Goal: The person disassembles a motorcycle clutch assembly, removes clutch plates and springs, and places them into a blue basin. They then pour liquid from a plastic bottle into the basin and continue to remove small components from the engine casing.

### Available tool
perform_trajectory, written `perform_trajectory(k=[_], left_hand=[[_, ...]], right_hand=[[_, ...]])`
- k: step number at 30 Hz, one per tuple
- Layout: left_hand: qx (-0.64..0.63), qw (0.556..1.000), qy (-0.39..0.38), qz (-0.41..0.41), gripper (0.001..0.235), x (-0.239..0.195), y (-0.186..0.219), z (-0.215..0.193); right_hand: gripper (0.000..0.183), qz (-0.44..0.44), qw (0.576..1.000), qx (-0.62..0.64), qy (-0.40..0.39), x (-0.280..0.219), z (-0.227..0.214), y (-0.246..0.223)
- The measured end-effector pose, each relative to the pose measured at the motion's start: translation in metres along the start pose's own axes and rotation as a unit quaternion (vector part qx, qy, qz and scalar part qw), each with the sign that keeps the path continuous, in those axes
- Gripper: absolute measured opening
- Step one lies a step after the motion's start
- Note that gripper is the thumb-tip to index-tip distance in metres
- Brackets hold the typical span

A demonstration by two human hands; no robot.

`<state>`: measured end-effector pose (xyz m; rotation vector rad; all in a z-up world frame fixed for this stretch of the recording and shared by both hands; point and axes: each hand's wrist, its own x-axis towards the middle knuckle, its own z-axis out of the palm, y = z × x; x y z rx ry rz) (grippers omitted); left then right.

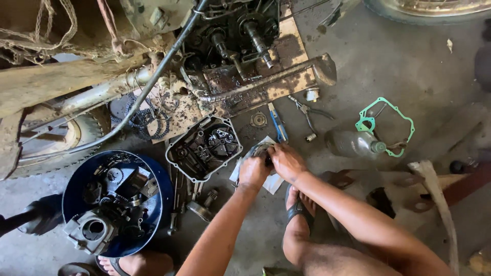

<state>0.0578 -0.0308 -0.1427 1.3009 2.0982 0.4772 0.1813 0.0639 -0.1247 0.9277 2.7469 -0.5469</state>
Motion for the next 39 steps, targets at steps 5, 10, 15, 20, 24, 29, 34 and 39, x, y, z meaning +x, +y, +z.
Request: perform_trajectory(k=[5, 10, 15, 20, 24, 29, 34, 39], left_hand=[[0.0, 1.0, -0.01, -0.009, 0.027, -0.001, 0.002, -0.002], [0.002, 1.0, 0.006, -0.003, 0.026, -0.003, 0.007, -0.011], [0.025, 0.999, -0.034, -0.016, 0.028, -0.001, 0.004, -0.006], [0.004, 1.0, -0.021, -0.011, 0.029, -0.001, 0.005, -0.01], [0.017, 0.999, -0.032, -0.015, 0.029, -0.001, 0.007, -0.01], [0.007, 1.0, -0.026, -0.003, 0.031, 0.001, -0.003, -0.001], [0.034, 0.998, -0.045, -0.005, 0.03, 0.0, -0.002, 0.001], [-0.009, 1.0, -0.015, -0.001, 0.034, -0.003, 0.004, -0.012]], right_hand=[[0.027, 0.019, 1.0, 0.006, -0.007, -0.001, -0.015, -0.004], [0.031, 0.06, 0.996, 0.03, -0.054, -0.001, -0.014, -0.004], [0.044, 0.082, 0.988, 0.125, -0.031, 0.001, -0.003, 0.003], [0.048, 0.115, 0.982, 0.141, -0.053, 0.0, 0.016, 0.011], [0.05, 0.192, 0.956, 0.217, -0.049, 0.0, 0.005, 0.004], [0.038, 0.123, 0.984, 0.116, -0.056, 0.001, 0.014, 0.01], [0.032, 0.02, 0.999, 0.039, -0.005, -0.001, 0.033, 0.018], [0.038, 0.044, 0.995, 0.08, -0.049, 0.005, 0.048, 0.027]])
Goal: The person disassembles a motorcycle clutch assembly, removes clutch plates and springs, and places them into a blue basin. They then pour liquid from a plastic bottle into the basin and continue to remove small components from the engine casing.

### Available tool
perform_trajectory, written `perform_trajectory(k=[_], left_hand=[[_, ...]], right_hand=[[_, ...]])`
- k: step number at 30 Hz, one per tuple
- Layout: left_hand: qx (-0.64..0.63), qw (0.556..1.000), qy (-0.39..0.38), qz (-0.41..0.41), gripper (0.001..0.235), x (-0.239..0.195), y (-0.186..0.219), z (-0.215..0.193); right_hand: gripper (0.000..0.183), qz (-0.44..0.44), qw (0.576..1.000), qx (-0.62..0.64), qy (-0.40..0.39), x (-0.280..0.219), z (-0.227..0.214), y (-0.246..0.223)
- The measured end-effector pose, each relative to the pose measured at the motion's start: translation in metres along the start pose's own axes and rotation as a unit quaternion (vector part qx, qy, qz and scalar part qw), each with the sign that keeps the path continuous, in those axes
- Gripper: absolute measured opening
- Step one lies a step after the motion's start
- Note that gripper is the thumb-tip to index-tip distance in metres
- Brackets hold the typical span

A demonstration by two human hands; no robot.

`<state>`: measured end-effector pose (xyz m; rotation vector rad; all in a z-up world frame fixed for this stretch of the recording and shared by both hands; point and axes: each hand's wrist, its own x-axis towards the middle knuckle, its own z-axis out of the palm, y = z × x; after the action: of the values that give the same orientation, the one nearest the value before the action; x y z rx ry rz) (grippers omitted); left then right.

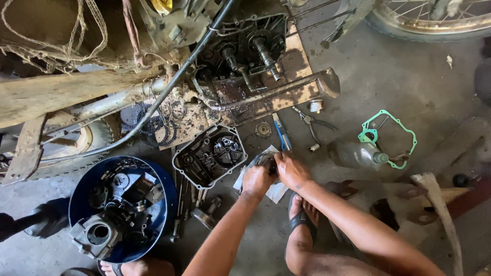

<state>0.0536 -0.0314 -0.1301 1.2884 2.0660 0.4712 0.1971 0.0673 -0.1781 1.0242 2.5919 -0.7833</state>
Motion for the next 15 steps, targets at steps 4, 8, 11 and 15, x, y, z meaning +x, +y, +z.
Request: perform_trajectory(k=[4, 8, 11, 15], left_hand=[[0.012, 1.0, -0.003, -0.005, 0.028, 0.001, -0.005, 0.006], [-0.009, 1.0, 0.011, 0.008, 0.034, -0.002, -0.001, -0.001], [-0.006, 1.0, 0.018, 0.016, 0.036, -0.004, -0.007, 0.009], [0.006, 1.0, 0.001, 0.005, 0.035, -0.004, -0.001, 0.0]], right_hand=[[0.046, -0.054, 0.997, -0.032, 0.048, -0.003, -0.007, -0.008], [0.038, 0.001, 1.0, -0.023, 0.004, -0.008, -0.029, -0.018], [0.038, -0.012, 1.0, 0.001, 0.02, -0.01, -0.031, -0.022], [0.029, 0.025, 0.998, 0.052, 0.029, -0.008, -0.023, -0.014]])
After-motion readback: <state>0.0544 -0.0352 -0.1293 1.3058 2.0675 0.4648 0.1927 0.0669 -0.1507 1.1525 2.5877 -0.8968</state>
